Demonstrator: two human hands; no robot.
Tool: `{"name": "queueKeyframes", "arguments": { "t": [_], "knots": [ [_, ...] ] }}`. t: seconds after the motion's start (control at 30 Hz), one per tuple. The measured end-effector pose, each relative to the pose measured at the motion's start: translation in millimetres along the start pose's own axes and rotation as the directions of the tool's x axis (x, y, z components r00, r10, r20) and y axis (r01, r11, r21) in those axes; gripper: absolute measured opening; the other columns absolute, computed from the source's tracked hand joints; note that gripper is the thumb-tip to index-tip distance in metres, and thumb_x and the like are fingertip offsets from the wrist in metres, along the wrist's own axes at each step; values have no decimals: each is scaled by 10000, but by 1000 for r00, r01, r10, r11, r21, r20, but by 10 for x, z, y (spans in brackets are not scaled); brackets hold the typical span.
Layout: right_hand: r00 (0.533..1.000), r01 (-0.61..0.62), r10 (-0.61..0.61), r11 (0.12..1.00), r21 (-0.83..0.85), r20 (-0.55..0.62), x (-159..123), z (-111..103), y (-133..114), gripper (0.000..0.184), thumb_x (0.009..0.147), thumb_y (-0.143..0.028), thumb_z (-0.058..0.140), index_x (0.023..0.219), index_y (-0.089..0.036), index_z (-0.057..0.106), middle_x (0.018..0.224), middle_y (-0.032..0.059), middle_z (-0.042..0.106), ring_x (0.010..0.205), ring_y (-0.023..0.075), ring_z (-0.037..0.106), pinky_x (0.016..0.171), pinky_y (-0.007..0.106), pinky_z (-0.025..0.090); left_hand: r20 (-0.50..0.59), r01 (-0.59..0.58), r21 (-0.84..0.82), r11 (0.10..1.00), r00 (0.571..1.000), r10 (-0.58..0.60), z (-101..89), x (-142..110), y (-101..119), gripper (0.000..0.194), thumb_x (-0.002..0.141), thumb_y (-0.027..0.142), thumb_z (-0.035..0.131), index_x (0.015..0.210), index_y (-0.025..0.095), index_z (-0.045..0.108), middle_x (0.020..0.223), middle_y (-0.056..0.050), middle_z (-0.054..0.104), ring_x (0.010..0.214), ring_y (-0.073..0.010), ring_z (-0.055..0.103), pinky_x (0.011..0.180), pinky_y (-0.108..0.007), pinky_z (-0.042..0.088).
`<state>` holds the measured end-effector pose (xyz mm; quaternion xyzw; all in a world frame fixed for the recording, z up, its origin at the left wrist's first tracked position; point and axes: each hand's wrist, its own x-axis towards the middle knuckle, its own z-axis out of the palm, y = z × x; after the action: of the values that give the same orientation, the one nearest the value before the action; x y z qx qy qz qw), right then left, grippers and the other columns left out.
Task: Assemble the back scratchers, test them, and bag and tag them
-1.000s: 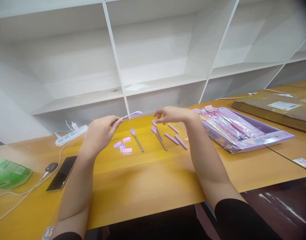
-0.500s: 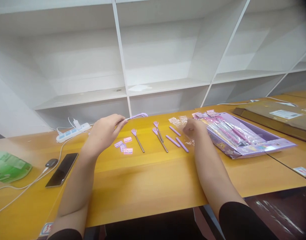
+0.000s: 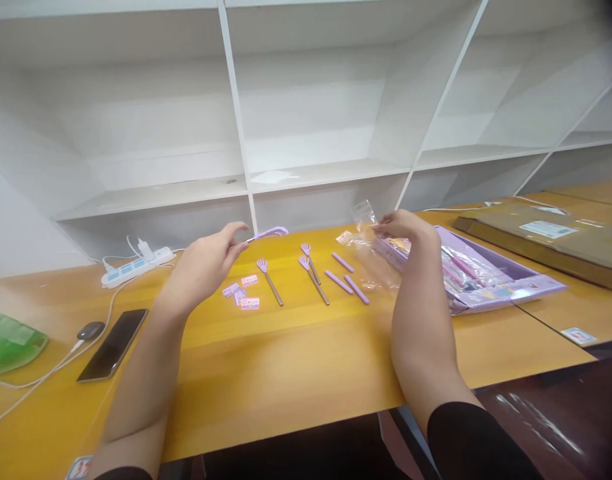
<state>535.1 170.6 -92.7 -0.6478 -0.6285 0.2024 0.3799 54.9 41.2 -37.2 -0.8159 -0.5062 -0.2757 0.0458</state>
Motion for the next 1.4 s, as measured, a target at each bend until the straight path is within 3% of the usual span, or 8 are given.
{"name": "queueKeyframes", "arguments": {
  "t": [0.1,0.23,0.57,0.7,0.83,1.03,1.23,1.4],
  "knots": [
    [1000,-15,14,996,92,9,-105,-63,-317,177,1010,-215,794,880,-143,698,829,95,773,638,95,644,642,259,508,2,-26,-11,1000,1000,26,21,1,-54,432,1162,353,466,1572,413,590,1095,-23,799,893,-230,757,753,-319,494],
    [976,205,-155,883,422,-150,-200,82,-808,218,971,-290,829,938,-193,638,905,56,775,675,99,639,626,248,549,1,-105,-73,992,994,105,96,48,-78,400,1150,318,413,1271,324,793,1151,-65,745,994,-233,734,859,-348,539],
    [878,420,-455,589,690,-147,-773,1083,-1786,567,827,-739,858,969,-265,582,781,-14,693,607,130,634,538,304,556,233,109,-642,759,971,58,457,159,187,466,1024,653,660,1045,218,827,889,-60,714,679,-150,583,548,-250,461],
    [865,436,-466,512,740,-187,-898,1264,-1867,557,944,-811,684,995,-268,570,850,6,700,608,119,621,580,306,550,339,289,-647,706,938,-74,418,135,265,397,924,610,823,915,214,808,687,3,546,525,-110,458,402,-228,307],
    [883,466,-329,531,708,-334,-810,1262,-1806,460,1055,-716,510,939,-272,528,802,-1,592,575,112,532,545,295,461,229,273,-812,515,962,-150,399,148,181,459,907,662,846,939,209,779,581,61,385,434,-75,316,384,-232,194],
    [836,375,-549,548,748,-16,-819,1457,-1853,552,888,-755,752,1064,-238,672,1036,42,733,870,176,690,776,314,579,186,201,-929,310,979,-77,540,166,172,511,808,637,956,825,184,720,659,45,461,490,-38,263,466,-233,225],
    [865,208,-487,569,796,122,-933,1673,-1935,666,832,-877,742,906,-217,688,868,36,702,847,201,664,765,320,555,228,217,-880,424,973,-24,603,129,302,487,839,647,920,811,193,747,693,17,564,513,-73,422,502,-243,399],
    [904,372,-348,354,858,-249,-806,1436,-1890,719,877,-981,604,834,-275,476,689,-43,420,655,152,512,711,314,544,-135,-21,-860,510,973,-186,530,207,162,438,821,600,944,771,191,796,1202,-103,744,1039,-190,705,842,-267,591]
  ]
}}
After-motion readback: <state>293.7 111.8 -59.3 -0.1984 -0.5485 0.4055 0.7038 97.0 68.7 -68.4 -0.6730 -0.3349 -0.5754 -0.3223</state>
